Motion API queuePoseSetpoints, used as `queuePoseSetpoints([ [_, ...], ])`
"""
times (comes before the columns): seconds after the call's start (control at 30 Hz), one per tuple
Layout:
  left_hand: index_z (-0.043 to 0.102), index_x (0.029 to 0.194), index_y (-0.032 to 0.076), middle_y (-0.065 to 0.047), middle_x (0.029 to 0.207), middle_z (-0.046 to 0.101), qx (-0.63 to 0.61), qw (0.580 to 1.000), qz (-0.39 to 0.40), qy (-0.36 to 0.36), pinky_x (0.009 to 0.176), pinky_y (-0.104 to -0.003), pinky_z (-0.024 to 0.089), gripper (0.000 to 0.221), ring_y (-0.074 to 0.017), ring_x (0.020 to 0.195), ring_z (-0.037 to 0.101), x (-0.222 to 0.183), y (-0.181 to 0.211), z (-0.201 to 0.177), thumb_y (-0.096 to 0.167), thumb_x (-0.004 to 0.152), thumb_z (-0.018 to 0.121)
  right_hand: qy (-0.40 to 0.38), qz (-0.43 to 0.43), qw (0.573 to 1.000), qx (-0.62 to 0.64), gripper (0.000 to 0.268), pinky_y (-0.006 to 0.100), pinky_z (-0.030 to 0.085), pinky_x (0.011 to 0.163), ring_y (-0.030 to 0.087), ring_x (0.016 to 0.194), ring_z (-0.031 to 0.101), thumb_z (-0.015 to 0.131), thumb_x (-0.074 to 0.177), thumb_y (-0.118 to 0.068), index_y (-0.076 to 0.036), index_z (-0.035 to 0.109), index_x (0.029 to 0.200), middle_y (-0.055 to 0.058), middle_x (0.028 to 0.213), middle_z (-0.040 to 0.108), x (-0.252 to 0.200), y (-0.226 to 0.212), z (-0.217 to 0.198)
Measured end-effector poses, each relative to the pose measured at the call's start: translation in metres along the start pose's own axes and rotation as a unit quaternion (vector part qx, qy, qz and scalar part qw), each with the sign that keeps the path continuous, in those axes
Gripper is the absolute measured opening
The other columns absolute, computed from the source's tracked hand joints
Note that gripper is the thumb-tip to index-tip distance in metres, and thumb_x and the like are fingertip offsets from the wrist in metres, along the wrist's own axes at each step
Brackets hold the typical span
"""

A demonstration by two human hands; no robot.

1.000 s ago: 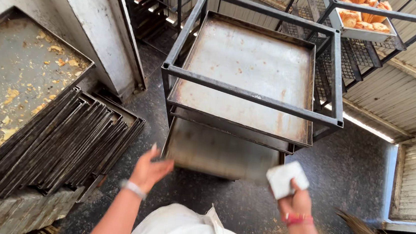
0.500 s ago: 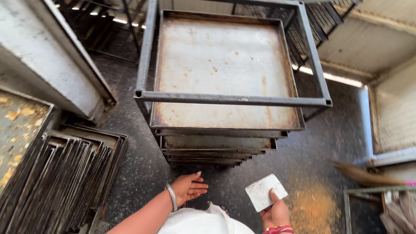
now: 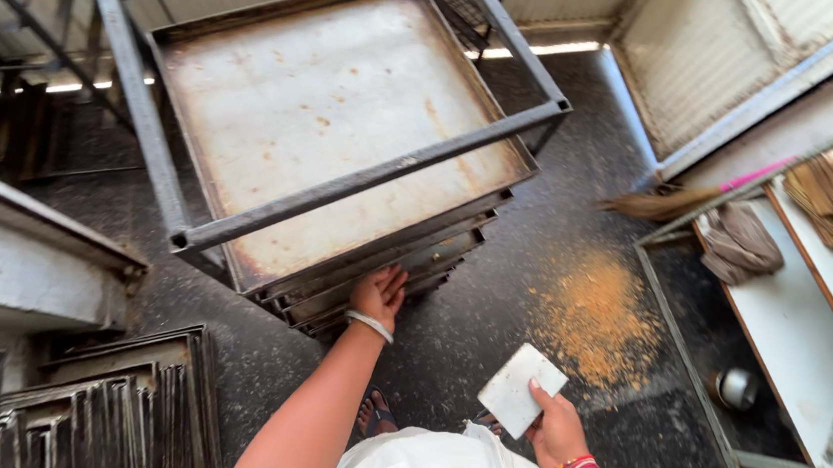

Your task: The person uses a scraper to remove food residue from several baking trays and wipes them with a cloth.

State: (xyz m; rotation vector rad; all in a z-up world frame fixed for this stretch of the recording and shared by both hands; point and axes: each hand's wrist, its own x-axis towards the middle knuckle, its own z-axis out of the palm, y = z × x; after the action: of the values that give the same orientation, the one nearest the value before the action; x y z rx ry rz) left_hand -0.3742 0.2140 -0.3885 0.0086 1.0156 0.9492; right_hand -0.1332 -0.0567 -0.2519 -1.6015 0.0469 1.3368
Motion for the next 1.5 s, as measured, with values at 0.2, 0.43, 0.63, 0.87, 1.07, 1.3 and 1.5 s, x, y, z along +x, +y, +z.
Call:
queuePoseSetpoints([
  [0.2,0.061,0.115,0.01,-0.013,0.109,0.077,0.198,0.952,-0.219,0.083,0.07,-0.035,0.046,0.07,-0.0266,0.101,0.069,0.014,0.004,-0.015,0.07,0.1,0.029,0.043,-0.004,0.999,-0.014,0.037,0.043,0.058,0.087,0.025,0.1,0.072,0.061,0.098,-0.029,0.001,0.064,0.12,0.013,0.112,0.074,-0.014,-0.017,-0.034],
  [0.43,0.054,0.13,0.014,-0.005,0.124,0.072,-0.026,0.98,-0.086,0.179,0.076,-0.041,0.057,0.039,-0.0276,0.106,0.069,0.008,0.017,-0.048,0.044,0.106,0.045,0.01,-0.079,0.994,-0.077,0.036,0.038,0.054,0.075,0.022,0.088,0.071,0.063,0.098,-0.028,0.003,0.07,0.117,0.013,0.103,0.075,-0.005,-0.01,-0.049],
  [0.63,0.059,0.136,0.001,-0.01,0.125,0.075,-0.008,0.996,-0.058,0.071,0.066,-0.031,0.055,0.049,-0.0229,0.103,0.074,-0.034,-0.016,-0.078,0.038,0.107,0.046,-0.055,-0.115,0.99,-0.065,0.033,0.035,0.056,0.079,0.02,0.091,0.072,0.063,0.098,-0.024,0.004,0.069,0.116,0.011,0.104,0.077,0.001,-0.019,-0.061],
  [0.87,0.059,0.111,0.009,-0.016,0.116,0.075,-0.03,0.992,-0.019,0.125,0.066,-0.03,0.05,0.026,-0.0272,0.103,0.072,-0.114,-0.124,-0.105,0.03,0.096,0.055,-0.164,-0.084,0.983,0.002,0.035,0.04,0.055,0.089,0.023,0.102,0.07,0.059,0.099,-0.021,0.002,0.062,0.125,0.01,0.116,0.071,0.009,-0.049,-0.11],
  [1.07,0.059,0.1,0.003,-0.016,0.097,0.071,-0.146,0.98,0.106,0.082,0.083,-0.041,0.059,0.019,-0.0302,0.093,0.073,-0.222,-0.214,-0.094,0.02,0.091,0.057,-0.152,-0.026,0.985,0.082,0.034,0.042,0.049,0.093,0.021,0.108,0.067,0.054,0.1,-0.026,-0.015,0.061,0.131,0.0,0.12,0.071,0.062,-0.063,-0.177],
  [1.3,0.053,0.092,0.006,-0.018,0.094,0.068,-0.188,0.964,0.15,0.112,0.075,-0.057,0.064,0.016,-0.0332,0.078,0.073,-0.376,-0.231,-0.065,0.02,0.086,0.057,-0.259,-0.045,0.951,0.163,0.034,0.045,0.049,0.079,0.023,0.098,0.066,0.055,0.104,-0.036,-0.022,0.061,0.134,0.0,0.118,0.071,0.11,-0.093,-0.214],
  [1.5,0.059,0.128,0.002,-0.021,0.109,0.071,-0.185,0.942,0.111,0.256,0.074,-0.059,0.061,0.047,-0.037,0.088,0.071,-0.445,-0.242,-0.091,0.021,0.084,0.054,-0.311,0.009,0.947,0.084,0.035,0.048,0.05,0.073,0.027,0.095,0.066,0.054,0.101,-0.037,-0.021,0.061,0.131,0.005,0.114,0.07,0.11,-0.091,-0.165],
])
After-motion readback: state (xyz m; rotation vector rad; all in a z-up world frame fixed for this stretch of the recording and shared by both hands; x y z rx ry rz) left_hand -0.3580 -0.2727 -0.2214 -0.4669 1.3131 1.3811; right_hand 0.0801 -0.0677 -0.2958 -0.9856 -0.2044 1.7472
